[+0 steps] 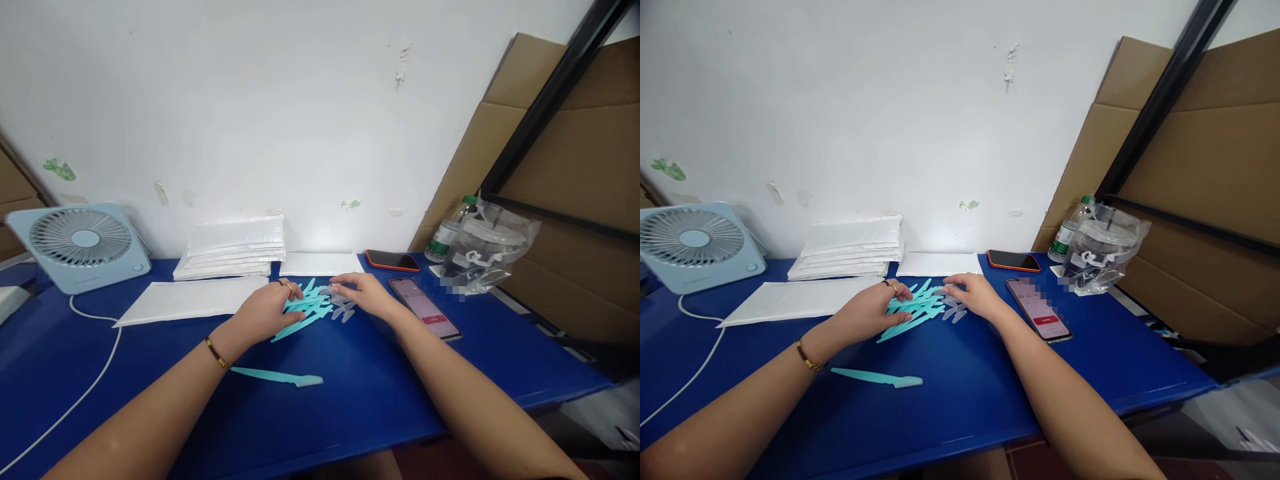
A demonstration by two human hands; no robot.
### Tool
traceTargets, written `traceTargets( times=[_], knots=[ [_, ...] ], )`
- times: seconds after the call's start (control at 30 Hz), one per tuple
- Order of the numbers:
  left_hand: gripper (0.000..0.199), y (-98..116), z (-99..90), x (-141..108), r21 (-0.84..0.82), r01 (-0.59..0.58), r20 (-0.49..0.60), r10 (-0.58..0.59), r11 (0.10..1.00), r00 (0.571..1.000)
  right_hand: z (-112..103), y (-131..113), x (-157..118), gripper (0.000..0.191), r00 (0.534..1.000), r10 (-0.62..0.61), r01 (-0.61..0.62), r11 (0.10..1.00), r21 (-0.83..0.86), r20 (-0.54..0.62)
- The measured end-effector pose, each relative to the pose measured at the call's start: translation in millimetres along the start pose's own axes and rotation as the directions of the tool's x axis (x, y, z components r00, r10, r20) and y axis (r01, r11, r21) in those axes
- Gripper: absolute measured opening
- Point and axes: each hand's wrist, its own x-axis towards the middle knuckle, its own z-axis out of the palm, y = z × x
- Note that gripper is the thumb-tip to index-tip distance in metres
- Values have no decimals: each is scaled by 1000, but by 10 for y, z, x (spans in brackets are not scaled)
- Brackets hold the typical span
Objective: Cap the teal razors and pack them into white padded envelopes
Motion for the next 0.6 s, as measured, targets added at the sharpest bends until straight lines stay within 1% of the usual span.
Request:
traceTargets(
  times=[0.03, 0.07, 0.1, 0.13, 0.17, 0.2, 0.23, 0.27, 0.33, 0.4, 0.43, 0.5, 0.6],
  knots=[
    [34, 28, -40, -48, -8, -32, 72, 32, 999, 997, -15, 5, 1, 31, 999, -23, 22, 999, -25, -31],
    [34, 67, -78, -102, -12, -65, 179, 66, 998, 982, -26, 2, -2, 30, 998, -40, 38, 999, -32, -48],
    [34, 114, -109, -157, -7, -89, 288, 88, 996, 954, -31, -9, -11, 29, 997, -50, 49, 998, -30, -53],
    [32, 164, -128, -207, 6, -99, 374, 90, 995, 923, -32, -28, -23, 28, 997, -57, 56, 998, -23, -46],
    [26, 212, -133, -247, 32, -102, 427, 79, 994, 901, -29, -55, -39, 27, 997, -67, 67, 998, -13, -24],
    [18, 252, -127, -274, 56, -102, 449, 66, 993, 891, -23, -89, -59, 27, 997, -81, 81, 997, 3, 7],
    [10, 281, -111, -286, 73, -99, 444, 56, 992, 894, -15, -128, -82, 27, 994, -99, 98, 995, 27, 47],
    [7, 297, -90, -285, 78, -93, 416, 53, 993, 908, -4, -171, -108, 27, 989, -117, 112, 992, 58, 91],
    [12, 284, -49, -250, 36, -70, 320, 55, 997, 946, 25, -261, -164, 28, 975, -148, 129, 984, 124, 166],
    [16, 230, -29, -195, -70, -27, 236, 43, 997, 971, 64, -341, -216, 31, 963, -169, 130, 974, 186, 208],
    [17, 196, -29, -168, -142, -4, 224, 36, 990, 974, 85, -370, -237, 33, 960, -178, 130, 967, 220, 216],
    [20, 130, -46, -126, -298, 39, 249, 38, 954, 968, 120, -397, -259, 33, 961, -193, 128, 946, 299, 199],
    [23, 52, -87, -93, -497, 73, 285, 84, 864, 955, 119, -352, -243, 28, 975, -176, 105, 904, 414, 137]
  ],
)
